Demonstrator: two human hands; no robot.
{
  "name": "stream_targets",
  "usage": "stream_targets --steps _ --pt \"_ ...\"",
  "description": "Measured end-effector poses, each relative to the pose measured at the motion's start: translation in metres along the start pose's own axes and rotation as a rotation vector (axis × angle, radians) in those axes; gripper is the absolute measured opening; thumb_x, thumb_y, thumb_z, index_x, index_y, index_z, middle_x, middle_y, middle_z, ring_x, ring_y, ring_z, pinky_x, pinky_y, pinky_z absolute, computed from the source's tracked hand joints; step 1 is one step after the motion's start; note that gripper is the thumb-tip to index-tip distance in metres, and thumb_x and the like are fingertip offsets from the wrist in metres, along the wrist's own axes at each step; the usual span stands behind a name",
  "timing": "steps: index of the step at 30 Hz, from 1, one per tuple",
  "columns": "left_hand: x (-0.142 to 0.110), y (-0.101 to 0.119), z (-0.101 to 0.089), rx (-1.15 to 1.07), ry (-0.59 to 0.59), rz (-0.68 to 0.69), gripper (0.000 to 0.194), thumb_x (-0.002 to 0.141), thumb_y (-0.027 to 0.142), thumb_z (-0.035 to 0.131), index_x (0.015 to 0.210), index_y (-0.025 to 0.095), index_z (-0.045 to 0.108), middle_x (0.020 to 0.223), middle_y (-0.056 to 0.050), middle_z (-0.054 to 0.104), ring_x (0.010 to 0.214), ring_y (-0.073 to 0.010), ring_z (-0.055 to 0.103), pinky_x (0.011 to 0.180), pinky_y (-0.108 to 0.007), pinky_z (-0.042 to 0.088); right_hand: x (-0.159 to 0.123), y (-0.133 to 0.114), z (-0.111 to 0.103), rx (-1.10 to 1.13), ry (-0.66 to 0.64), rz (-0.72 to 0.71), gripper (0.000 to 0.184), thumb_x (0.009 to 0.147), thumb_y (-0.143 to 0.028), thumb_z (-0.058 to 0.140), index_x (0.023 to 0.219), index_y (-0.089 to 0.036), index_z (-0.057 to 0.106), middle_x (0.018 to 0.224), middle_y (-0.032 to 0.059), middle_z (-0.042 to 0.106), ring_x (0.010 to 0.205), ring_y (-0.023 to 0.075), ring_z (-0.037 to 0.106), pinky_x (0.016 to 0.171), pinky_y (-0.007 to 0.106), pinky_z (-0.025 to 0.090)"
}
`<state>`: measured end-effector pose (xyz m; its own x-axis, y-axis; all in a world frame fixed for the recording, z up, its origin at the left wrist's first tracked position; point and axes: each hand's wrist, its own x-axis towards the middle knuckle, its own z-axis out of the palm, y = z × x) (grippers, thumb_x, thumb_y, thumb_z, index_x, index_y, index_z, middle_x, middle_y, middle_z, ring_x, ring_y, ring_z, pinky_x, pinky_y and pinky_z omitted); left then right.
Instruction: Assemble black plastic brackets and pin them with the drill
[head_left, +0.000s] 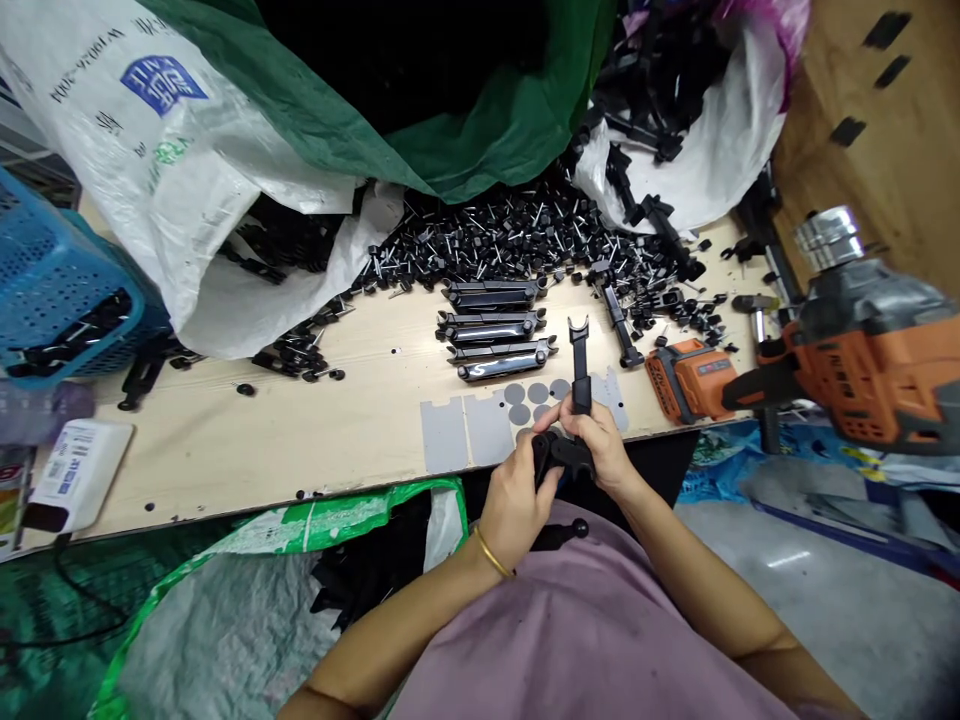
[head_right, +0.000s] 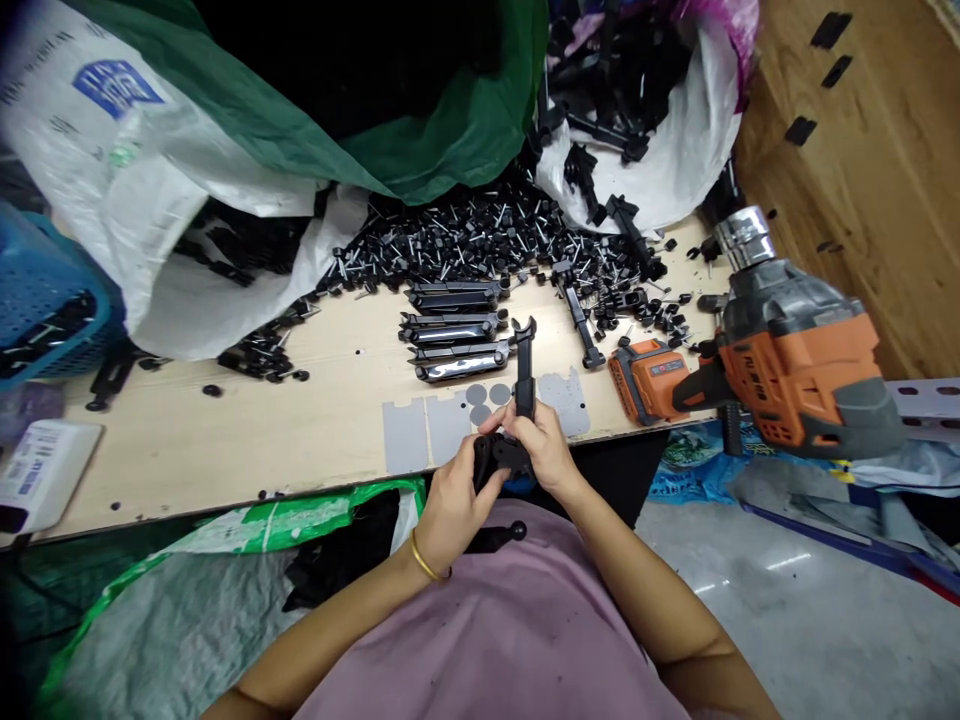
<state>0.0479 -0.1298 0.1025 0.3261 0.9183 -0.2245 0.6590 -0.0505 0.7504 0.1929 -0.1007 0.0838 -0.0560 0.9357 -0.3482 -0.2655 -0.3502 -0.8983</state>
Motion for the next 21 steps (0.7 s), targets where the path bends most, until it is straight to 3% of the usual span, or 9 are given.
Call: stream_targets --steps 4,10,17,21 --pt "-0.011 0.003 0.004 0.111 -0.040 -0.017 0.036 0.084 0.018 0.051 0.119 0.015 0.040 0.103 -0.013 0.064 0.094 -0.0256 0.065 0.075 -0.036 0.053 -0.004 0.007 0.003 0.008 -0.042 0.036 0.006 0.076 -0.022 0.050 0.071 -0.020 0.053 0.069 0.0009 0.063 0.071 0.0166 0.056 0.068 0.029 0.043" --pt "-0.009 0.007 0.005 0.153 -0.091 -0.068 0.037 0.080 0.011 0.049 0.115 0.013 0.037 0.096 -0.014 0.064 0.086 -0.0262 0.066 0.069 -0.035 0.053 -0.010 0.016 0.022 0.164 0.110 -0.130 0.012 0.076 -0.027 0.050 0.067 -0.022 0.047 0.070 0.0004 0.057 0.070 0.0167 0.055 0.070 0.032 0.045" --pt "-0.015 0.011 0.000 0.145 -0.192 -0.050 0.031 0.080 0.011 0.046 0.110 0.014 0.038 0.096 -0.014 0.064 0.084 -0.0261 0.065 0.069 -0.037 0.052 -0.012 0.016 0.015 0.119 -0.075 -0.022 0.016 0.075 -0.033 0.049 0.065 -0.021 0.045 0.073 0.0026 0.055 0.070 0.0166 0.050 0.068 0.031 0.043" --pt "-0.025 0.008 0.002 0.136 -0.170 0.005 0.036 0.080 0.011 0.043 0.115 0.015 0.034 0.098 -0.013 0.063 0.085 -0.0250 0.064 0.071 -0.037 0.053 -0.025 0.023 0.027 0.219 0.064 -0.082 0.017 0.077 -0.034 0.048 0.066 -0.022 0.043 0.074 0.0029 0.055 0.072 0.0177 0.051 0.069 0.032 0.042"
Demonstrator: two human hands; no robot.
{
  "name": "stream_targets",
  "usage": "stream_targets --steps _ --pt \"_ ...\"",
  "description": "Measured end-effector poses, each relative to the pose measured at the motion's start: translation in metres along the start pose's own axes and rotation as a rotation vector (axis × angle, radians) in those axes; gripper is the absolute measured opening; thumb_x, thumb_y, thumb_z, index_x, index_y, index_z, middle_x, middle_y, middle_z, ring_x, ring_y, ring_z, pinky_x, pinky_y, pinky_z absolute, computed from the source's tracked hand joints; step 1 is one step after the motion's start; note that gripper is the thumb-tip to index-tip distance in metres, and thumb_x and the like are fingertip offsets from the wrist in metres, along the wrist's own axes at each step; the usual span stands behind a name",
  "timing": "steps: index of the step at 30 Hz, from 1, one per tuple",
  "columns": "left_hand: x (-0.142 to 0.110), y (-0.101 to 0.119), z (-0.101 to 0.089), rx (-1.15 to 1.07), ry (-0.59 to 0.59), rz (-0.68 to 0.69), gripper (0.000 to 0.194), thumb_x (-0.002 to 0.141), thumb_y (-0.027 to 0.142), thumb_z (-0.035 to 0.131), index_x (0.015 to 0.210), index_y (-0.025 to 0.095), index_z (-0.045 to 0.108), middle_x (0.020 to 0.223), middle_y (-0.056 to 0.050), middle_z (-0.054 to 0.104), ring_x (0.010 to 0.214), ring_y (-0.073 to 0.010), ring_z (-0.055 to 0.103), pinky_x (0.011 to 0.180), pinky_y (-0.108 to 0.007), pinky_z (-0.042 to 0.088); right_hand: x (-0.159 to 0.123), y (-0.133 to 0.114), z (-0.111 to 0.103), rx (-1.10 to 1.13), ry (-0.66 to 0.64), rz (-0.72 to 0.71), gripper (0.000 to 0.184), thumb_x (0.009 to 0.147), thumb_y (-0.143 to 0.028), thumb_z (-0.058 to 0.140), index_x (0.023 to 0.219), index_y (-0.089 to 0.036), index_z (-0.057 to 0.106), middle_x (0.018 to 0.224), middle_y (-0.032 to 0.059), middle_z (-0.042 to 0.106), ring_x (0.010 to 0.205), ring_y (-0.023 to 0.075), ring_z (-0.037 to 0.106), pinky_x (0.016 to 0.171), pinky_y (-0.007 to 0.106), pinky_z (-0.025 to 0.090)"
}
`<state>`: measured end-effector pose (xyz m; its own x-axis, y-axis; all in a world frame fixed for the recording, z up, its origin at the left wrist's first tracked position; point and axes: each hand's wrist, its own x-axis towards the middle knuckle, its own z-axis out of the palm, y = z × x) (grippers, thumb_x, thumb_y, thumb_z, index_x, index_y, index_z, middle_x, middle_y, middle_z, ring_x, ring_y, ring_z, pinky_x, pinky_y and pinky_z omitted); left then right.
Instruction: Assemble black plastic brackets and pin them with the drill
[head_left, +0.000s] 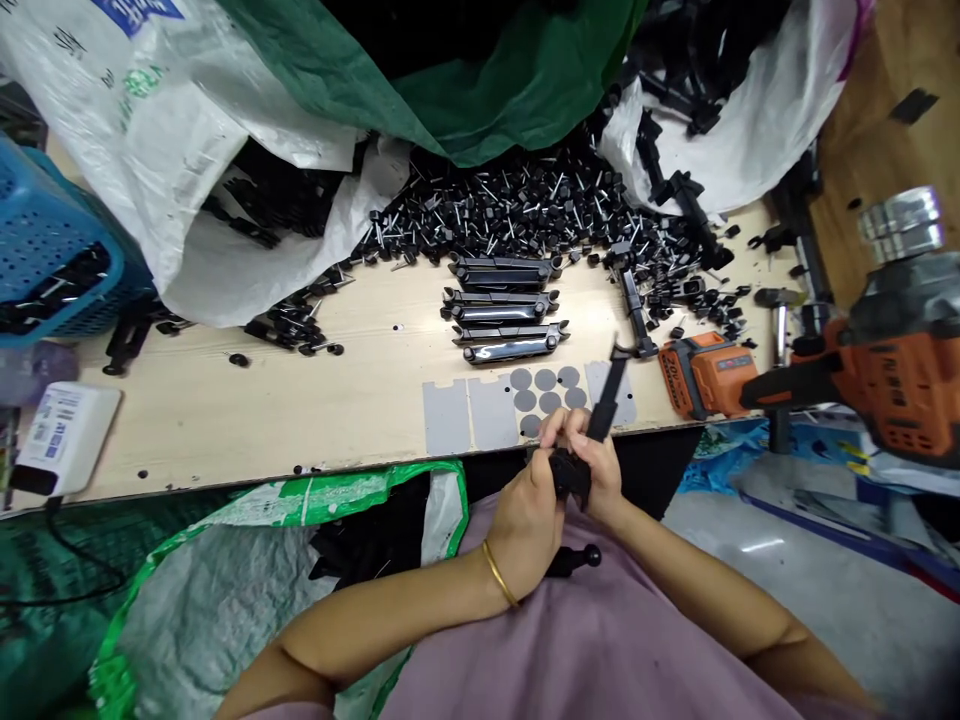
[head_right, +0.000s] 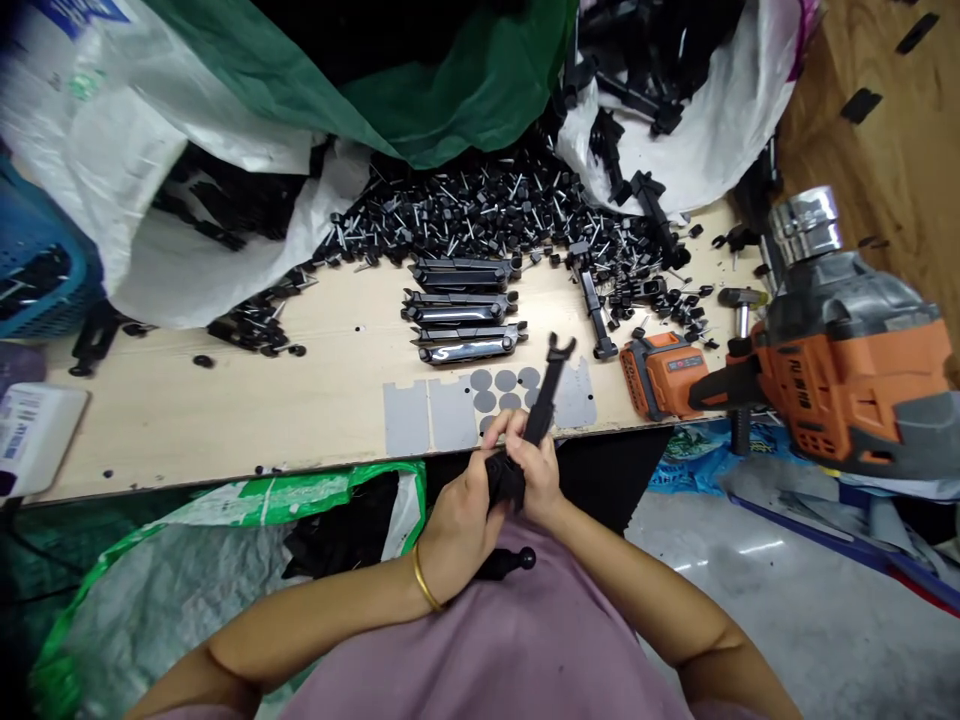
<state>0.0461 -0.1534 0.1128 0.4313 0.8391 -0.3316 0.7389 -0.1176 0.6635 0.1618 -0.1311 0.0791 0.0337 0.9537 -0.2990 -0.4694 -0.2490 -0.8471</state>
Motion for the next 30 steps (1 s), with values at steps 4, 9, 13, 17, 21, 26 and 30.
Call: stream_targets --steps 4,9,13,17,21,26,30 --pt "0.001 0.000 -0.002 0.015 -0.018 -0.005 0.039 0.079 0.011 0.044 0.116 0.016 0.035 0.098 -0.011 0.063 0.086 -0.0238 0.064 0.071 -0.035 0.053 0.000 0.004 0.005 0.084 0.014 -0.040 0.020 0.078 -0.031 0.048 0.061 -0.021 0.042 0.071 0.0032 0.053 0.073 0.0185 0.052 0.069 0.034 0.043" --pt "0.013 0.005 -0.009 0.123 -0.108 -0.095 0.038 0.083 0.011 0.040 0.121 0.012 0.035 0.103 -0.014 0.063 0.094 -0.0240 0.063 0.075 -0.035 0.053 0.011 0.005 0.000 0.059 -0.038 0.008 0.022 0.077 -0.032 0.044 0.058 -0.021 0.040 0.070 0.0040 0.055 0.072 0.0189 0.052 0.070 0.035 0.044" --pt "0.019 0.003 -0.014 0.283 -0.218 -0.051 0.029 0.089 0.011 0.033 0.116 0.012 0.041 0.103 -0.013 0.062 0.096 -0.0236 0.062 0.073 -0.034 0.052 0.008 0.022 0.000 0.070 0.048 -0.132 0.022 0.077 -0.036 0.042 0.061 -0.022 0.040 0.071 0.0037 0.056 0.071 0.0187 0.051 0.071 0.036 0.043" --pt "0.042 -0.013 -0.026 0.400 -0.263 0.088 0.025 0.090 0.010 0.032 0.112 0.015 0.044 0.097 -0.009 0.062 0.089 -0.0208 0.061 0.070 -0.031 0.051 0.015 0.034 -0.014 -0.067 0.164 -0.057 0.025 0.081 -0.043 0.043 0.066 -0.023 0.044 0.076 0.0029 0.059 0.074 0.0178 0.054 0.072 0.033 0.044" --pt "0.077 -0.038 -0.039 0.559 -0.211 0.134 0.022 0.088 0.009 0.039 0.108 0.016 0.047 0.099 -0.009 0.059 0.092 -0.0217 0.057 0.070 -0.030 0.049 0.024 0.010 -0.044 -0.394 -0.059 0.421 0.037 0.083 -0.056 0.046 0.072 -0.020 0.050 0.063 0.0014 0.059 0.052 0.0137 0.052 0.054 0.028 0.043" --pt "0.084 -0.066 -0.036 0.597 -0.013 0.232 0.032 0.087 0.006 0.038 0.117 0.013 0.048 0.113 -0.013 0.053 0.106 -0.0239 0.050 0.091 -0.039 0.042 0.025 -0.030 -0.062 -1.001 -0.157 0.082 0.027 0.083 -0.045 0.054 0.075 -0.020 0.053 0.072 0.0038 0.063 0.065 0.0167 0.057 0.062 0.030 0.045" --pt "0.074 -0.080 -0.025 0.423 0.054 0.257 0.040 0.087 0.011 0.044 0.127 0.013 0.041 0.118 -0.013 0.053 0.109 -0.0245 0.049 0.094 -0.041 0.041 0.044 -0.020 -0.049 -1.343 -0.338 -0.346 0.038 0.079 -0.036 0.062 0.113 -0.021 0.054 0.116 0.0124 0.059 0.110 0.0290 0.051 0.096 0.047 0.036"
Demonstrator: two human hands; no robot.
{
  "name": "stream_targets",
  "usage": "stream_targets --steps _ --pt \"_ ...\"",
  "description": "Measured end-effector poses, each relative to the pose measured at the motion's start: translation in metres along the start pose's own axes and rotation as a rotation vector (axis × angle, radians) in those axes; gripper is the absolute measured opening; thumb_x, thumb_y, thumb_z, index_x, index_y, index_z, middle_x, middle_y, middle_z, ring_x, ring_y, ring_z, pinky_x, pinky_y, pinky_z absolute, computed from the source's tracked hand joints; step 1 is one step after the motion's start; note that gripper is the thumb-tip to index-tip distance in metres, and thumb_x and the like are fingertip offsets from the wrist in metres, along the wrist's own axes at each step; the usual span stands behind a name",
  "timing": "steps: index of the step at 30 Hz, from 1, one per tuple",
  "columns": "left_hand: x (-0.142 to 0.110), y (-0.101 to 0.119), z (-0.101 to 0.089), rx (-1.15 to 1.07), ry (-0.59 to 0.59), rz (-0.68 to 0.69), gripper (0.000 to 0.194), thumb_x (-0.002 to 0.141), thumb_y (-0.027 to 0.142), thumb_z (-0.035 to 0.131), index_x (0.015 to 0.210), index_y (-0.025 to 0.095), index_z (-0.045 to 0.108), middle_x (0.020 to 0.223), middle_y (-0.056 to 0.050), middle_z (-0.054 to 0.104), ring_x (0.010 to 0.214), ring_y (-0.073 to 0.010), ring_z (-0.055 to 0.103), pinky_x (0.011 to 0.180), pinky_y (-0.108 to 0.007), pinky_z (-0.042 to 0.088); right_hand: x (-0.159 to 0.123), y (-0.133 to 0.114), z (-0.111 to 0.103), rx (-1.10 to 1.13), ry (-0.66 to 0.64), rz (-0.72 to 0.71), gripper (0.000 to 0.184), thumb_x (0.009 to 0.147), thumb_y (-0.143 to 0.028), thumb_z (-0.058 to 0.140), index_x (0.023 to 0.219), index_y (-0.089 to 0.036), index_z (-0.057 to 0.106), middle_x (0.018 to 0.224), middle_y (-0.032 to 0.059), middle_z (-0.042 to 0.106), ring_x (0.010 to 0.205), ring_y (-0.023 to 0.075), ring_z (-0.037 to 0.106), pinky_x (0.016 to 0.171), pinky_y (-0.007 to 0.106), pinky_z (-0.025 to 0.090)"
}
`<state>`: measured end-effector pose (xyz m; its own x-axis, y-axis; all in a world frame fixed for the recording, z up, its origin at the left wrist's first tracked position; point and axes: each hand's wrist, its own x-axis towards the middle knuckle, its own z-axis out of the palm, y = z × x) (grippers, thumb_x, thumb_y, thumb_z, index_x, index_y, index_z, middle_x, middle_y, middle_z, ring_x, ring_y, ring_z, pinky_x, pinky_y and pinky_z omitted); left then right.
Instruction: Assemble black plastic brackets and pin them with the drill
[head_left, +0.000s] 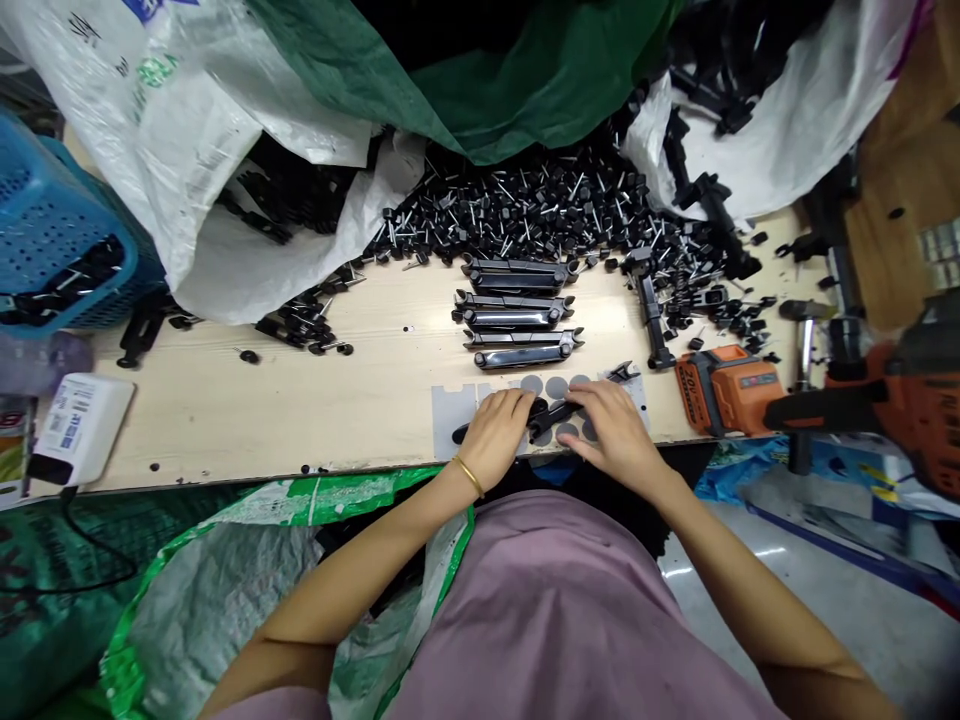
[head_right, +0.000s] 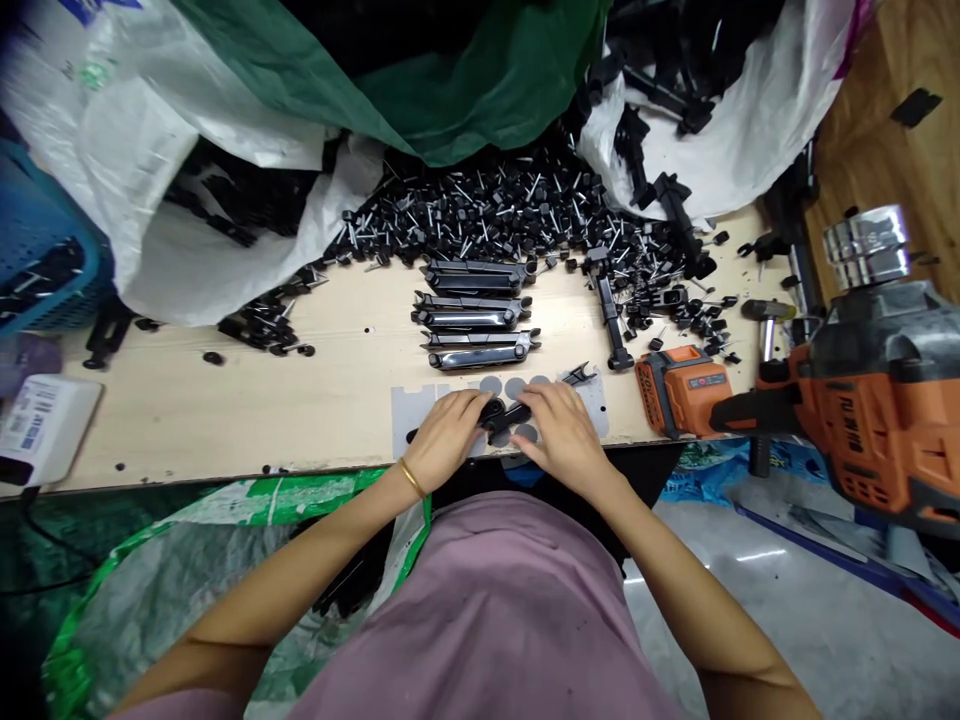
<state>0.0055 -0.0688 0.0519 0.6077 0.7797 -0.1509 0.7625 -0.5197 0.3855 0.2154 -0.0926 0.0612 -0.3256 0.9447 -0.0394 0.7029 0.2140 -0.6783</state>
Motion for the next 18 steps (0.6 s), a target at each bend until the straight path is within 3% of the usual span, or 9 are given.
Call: stream_targets --steps 2,5,11,15,18 --pt "-0.003 -0.004 0.006 -0.052 0.021 0.006 0.041 0.087 0.017 0.049 0.127 0.014 0.041 0.117 -0.012 0.054 0.108 -0.0245 0.050 0.093 -0.040 0.042 0.012 0.004 0.015 -0.054 -0.064 -0.095 0.050 0.079 -0.034 0.063 0.125 -0.021 0.047 0.124 0.0129 0.055 0.115 0.0298 0.048 0.100 0.049 0.029" --pt "-0.004 -0.010 0.012 -0.047 0.018 0.032 0.040 0.089 0.025 0.049 0.127 0.014 0.042 0.112 -0.011 0.057 0.105 -0.0245 0.051 0.090 -0.038 0.043 0.020 0.014 0.032 -0.048 -0.110 -0.140 0.047 0.083 -0.032 0.060 0.126 -0.021 0.046 0.120 0.0116 0.059 0.108 0.0271 0.052 0.096 0.046 0.029" --pt "-0.002 -0.014 0.011 -0.034 -0.007 0.069 0.040 0.091 0.032 0.045 0.127 0.014 0.043 0.106 -0.010 0.059 0.101 -0.0237 0.053 0.086 -0.036 0.045 0.022 0.028 0.034 0.009 -0.121 -0.205 0.043 0.087 -0.041 0.053 0.124 -0.020 0.049 0.115 0.0107 0.061 0.103 0.0247 0.054 0.094 0.042 0.028" --pt "0.000 -0.020 0.005 -0.018 -0.022 0.120 0.040 0.091 0.029 0.047 0.126 0.012 0.042 0.108 -0.010 0.058 0.101 -0.0229 0.052 0.087 -0.035 0.045 0.018 0.020 0.038 0.001 -0.103 -0.136 0.043 0.086 -0.038 0.055 0.124 -0.020 0.049 0.116 0.0106 0.061 0.103 0.0254 0.053 0.094 0.044 0.028" --pt "0.009 -0.028 0.000 -0.018 -0.060 0.218 0.039 0.089 0.028 0.050 0.124 0.014 0.044 0.107 -0.010 0.058 0.101 -0.0221 0.053 0.086 -0.035 0.045 0.014 0.010 0.029 0.048 -0.089 -0.060 0.043 0.083 -0.037 0.059 0.123 -0.021 0.051 0.116 0.0105 0.061 0.104 0.0266 0.054 0.093 0.045 0.032"
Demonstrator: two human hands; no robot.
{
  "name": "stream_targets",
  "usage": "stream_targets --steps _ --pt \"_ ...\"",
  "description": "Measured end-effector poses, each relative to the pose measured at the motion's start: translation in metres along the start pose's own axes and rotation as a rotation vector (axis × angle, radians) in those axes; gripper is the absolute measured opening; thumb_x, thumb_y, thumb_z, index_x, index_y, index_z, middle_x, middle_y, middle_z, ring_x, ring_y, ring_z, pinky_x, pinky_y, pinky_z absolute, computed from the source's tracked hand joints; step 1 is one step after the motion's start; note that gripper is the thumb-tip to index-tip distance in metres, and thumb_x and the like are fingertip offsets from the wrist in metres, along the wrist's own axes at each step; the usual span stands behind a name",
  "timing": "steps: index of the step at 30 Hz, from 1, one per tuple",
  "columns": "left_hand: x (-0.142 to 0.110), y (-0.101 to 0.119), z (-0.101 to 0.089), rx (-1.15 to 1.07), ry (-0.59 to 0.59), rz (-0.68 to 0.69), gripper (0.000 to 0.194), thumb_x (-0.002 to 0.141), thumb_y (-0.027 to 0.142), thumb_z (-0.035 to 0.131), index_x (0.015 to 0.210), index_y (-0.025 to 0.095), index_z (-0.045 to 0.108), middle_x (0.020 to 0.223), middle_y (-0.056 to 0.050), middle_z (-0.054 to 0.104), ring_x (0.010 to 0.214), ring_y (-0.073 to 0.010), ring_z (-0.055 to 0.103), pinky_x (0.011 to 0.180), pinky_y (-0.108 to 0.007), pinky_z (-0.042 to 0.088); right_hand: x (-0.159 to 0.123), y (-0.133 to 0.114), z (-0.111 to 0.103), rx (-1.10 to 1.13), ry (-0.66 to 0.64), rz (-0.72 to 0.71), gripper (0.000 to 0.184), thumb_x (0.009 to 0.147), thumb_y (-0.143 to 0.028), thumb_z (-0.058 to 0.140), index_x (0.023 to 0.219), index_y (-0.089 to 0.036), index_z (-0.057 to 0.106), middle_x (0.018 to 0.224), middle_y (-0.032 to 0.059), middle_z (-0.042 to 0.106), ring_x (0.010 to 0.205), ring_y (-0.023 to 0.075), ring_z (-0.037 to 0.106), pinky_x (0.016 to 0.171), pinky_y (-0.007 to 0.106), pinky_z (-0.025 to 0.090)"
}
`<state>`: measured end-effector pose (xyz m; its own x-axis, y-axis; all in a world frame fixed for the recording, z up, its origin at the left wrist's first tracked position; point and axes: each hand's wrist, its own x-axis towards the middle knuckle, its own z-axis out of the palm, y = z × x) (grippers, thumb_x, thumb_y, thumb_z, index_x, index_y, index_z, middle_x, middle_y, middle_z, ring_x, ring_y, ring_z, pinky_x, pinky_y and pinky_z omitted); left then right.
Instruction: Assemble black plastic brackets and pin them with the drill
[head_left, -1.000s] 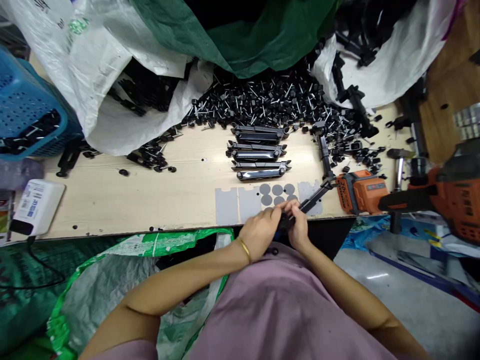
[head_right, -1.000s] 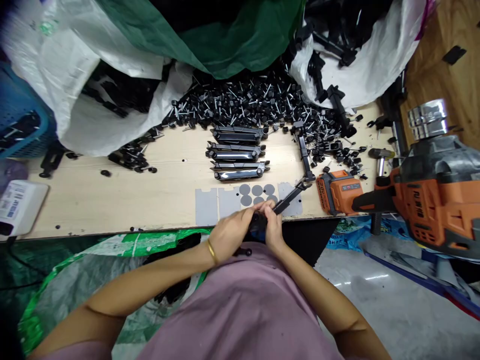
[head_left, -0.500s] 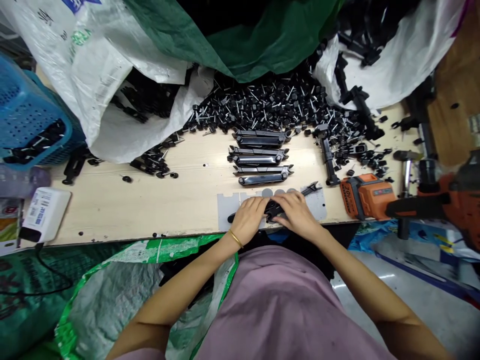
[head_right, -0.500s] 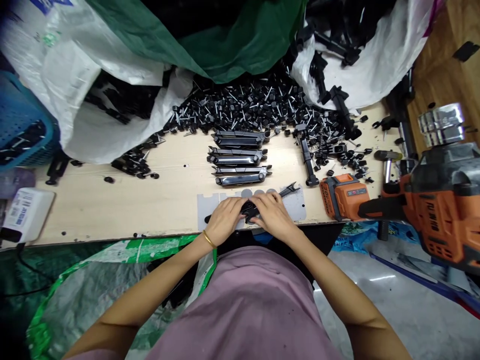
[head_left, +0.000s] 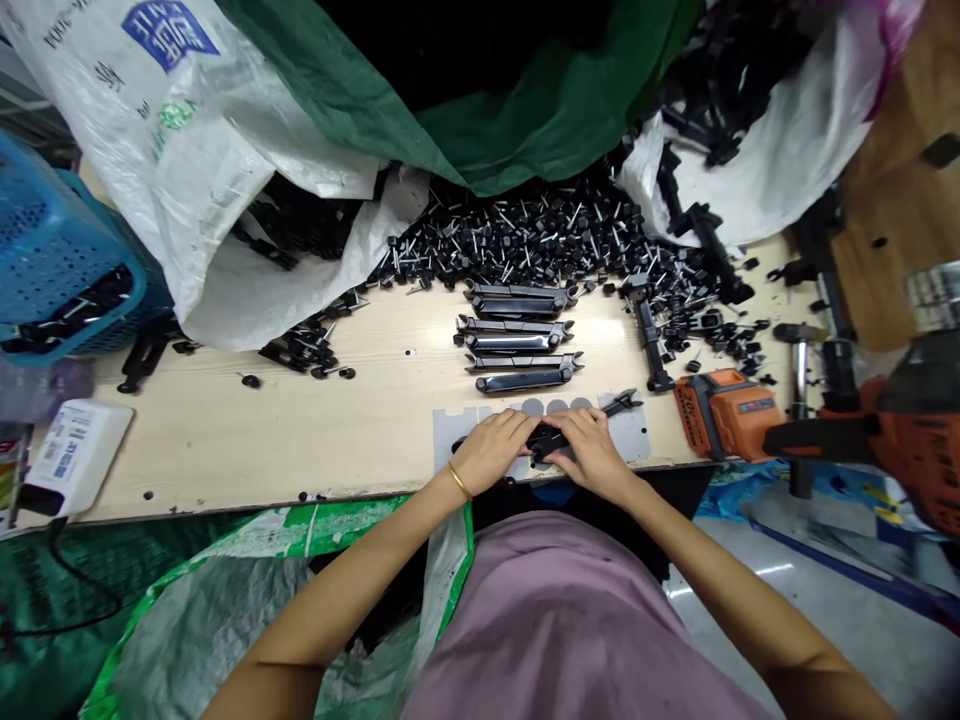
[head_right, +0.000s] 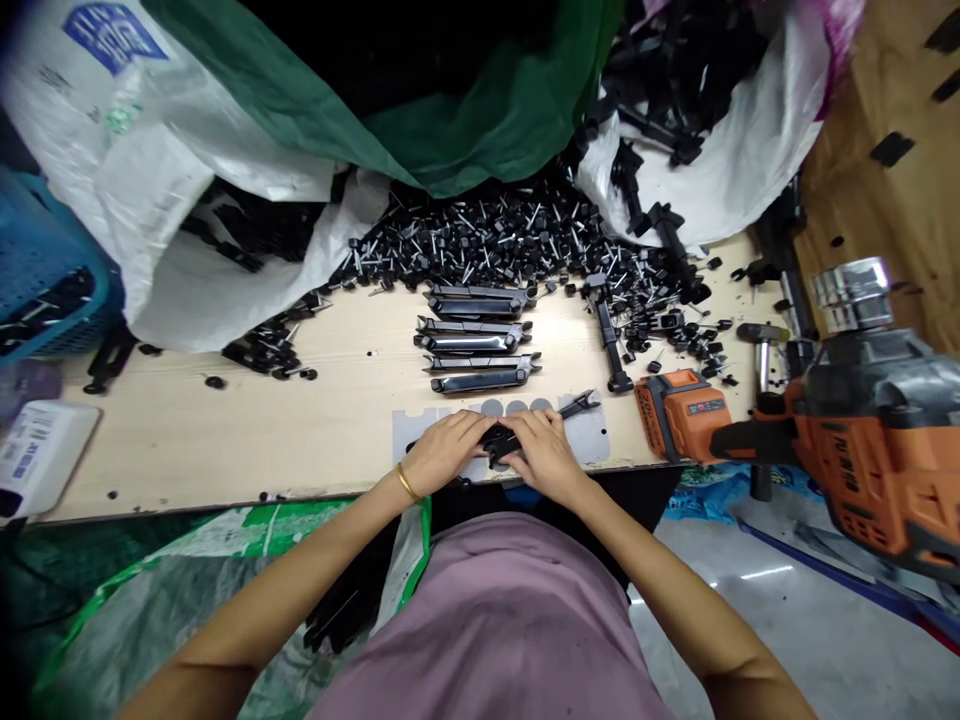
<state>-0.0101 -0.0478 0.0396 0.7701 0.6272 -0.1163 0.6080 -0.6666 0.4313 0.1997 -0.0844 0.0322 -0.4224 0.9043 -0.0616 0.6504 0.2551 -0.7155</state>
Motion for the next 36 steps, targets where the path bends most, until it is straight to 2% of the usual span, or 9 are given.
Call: stream_targets --steps 5,8,11,13,16,20,26,30,36 --pt "0.030 0.001 -0.003 0.021 -0.025 0.128 0.042 0.088 0.026 0.053 0.127 0.015 0.042 0.109 -0.011 0.057 0.104 -0.0232 0.054 0.086 -0.036 0.046 0.025 0.007 -0.057 0.052 0.194 0.080 0.024 0.090 -0.033 0.048 0.108 -0.022 0.058 0.100 0.0078 0.064 0.091 0.0216 0.058 0.081 0.036 0.044" --pt "0.039 0.016 -0.012 0.006 0.016 0.174 0.044 0.088 0.022 0.051 0.130 0.014 0.040 0.114 -0.013 0.056 0.109 -0.0234 0.053 0.090 -0.038 0.045 0.074 0.034 -0.091 -0.342 0.399 0.160 0.025 0.091 -0.022 0.041 0.105 -0.016 0.060 0.099 0.0131 0.063 0.095 0.0267 0.053 0.084 0.041 0.040" --pt "0.028 0.018 -0.031 -0.030 0.096 0.230 0.040 0.088 0.022 0.049 0.128 0.016 0.043 0.115 -0.012 0.056 0.109 -0.0222 0.053 0.092 -0.037 0.045 0.125 0.067 -0.106 -0.701 0.366 0.192 0.030 0.087 -0.010 0.035 0.097 -0.013 0.063 0.092 0.0151 0.064 0.101 0.0304 0.047 0.093 0.051 0.028" --pt "0.014 0.003 -0.044 -0.050 0.220 0.156 0.032 0.090 0.022 0.046 0.122 0.018 0.049 0.109 -0.010 0.059 0.104 -0.0204 0.055 0.089 -0.036 0.047 0.147 0.083 -0.108 -0.789 0.313 0.170 0.030 0.086 -0.008 0.035 0.087 -0.014 0.064 0.083 0.0131 0.064 0.100 0.0297 0.046 0.094 0.053 0.024" --pt "-0.004 -0.045 -0.060 -0.055 0.444 -0.170 0.027 0.090 0.020 0.043 0.114 0.017 0.054 0.100 -0.009 0.061 0.095 -0.0191 0.056 0.084 -0.035 0.048 0.156 0.091 -0.112 -0.746 0.381 0.126 0.022 0.086 -0.017 0.042 0.087 -0.015 0.064 0.083 0.0108 0.064 0.099 0.0287 0.046 0.091 0.053 0.025" --pt "0.005 -0.122 -0.072 0.017 0.573 -0.560 0.033 0.085 0.016 0.047 0.118 0.013 0.053 0.103 -0.012 0.056 0.098 -0.0230 0.052 0.085 -0.038 0.046 0.129 0.072 -0.121 -0.476 0.656 0.153 0.023 0.084 -0.028 0.050 0.101 -0.017 0.061 0.092 0.0093 0.064 0.095 0.0268 0.051 0.089 0.049 0.029" --pt "0.059 -0.180 -0.077 0.078 0.495 -0.655 0.033 0.079 0.010 0.050 0.111 0.013 0.057 0.104 -0.012 0.055 0.101 -0.0256 0.047 0.090 -0.039 0.038 0.045 0.021 -0.091 0.224 0.646 0.213 0.025 0.082 -0.035 0.056 0.102 -0.020 0.060 0.089 0.0055 0.063 0.081 0.0185 0.057 0.078 0.035 0.044" --pt "0.054 -0.166 -0.073 -0.056 0.648 -0.634 0.033 0.078 0.011 0.051 0.109 0.014 0.060 0.091 -0.007 0.057 0.089 -0.0200 0.051 0.087 -0.034 0.039 -0.001 0.006 -0.046 0.586 0.493 0.366 0.025 0.078 -0.035 0.063 0.098 -0.020 0.062 0.086 0.0040 0.063 0.081 0.0172 0.058 0.077 0.033 0.046" --pt "0.007 -0.084 -0.053 -0.610 0.831 -0.576 0.027 0.081 0.031 0.057 0.101 0.017 0.069 0.089 -0.004 0.061 0.078 -0.0125 0.057 0.074 -0.025 0.047 -0.017 0.004 -0.013 0.651 0.534 0.452 0.025 0.079 -0.036 0.063 0.098 -0.019 0.061 0.087 0.0035 0.062 0.079 0.0158 0.056 0.074 0.031 0.045"
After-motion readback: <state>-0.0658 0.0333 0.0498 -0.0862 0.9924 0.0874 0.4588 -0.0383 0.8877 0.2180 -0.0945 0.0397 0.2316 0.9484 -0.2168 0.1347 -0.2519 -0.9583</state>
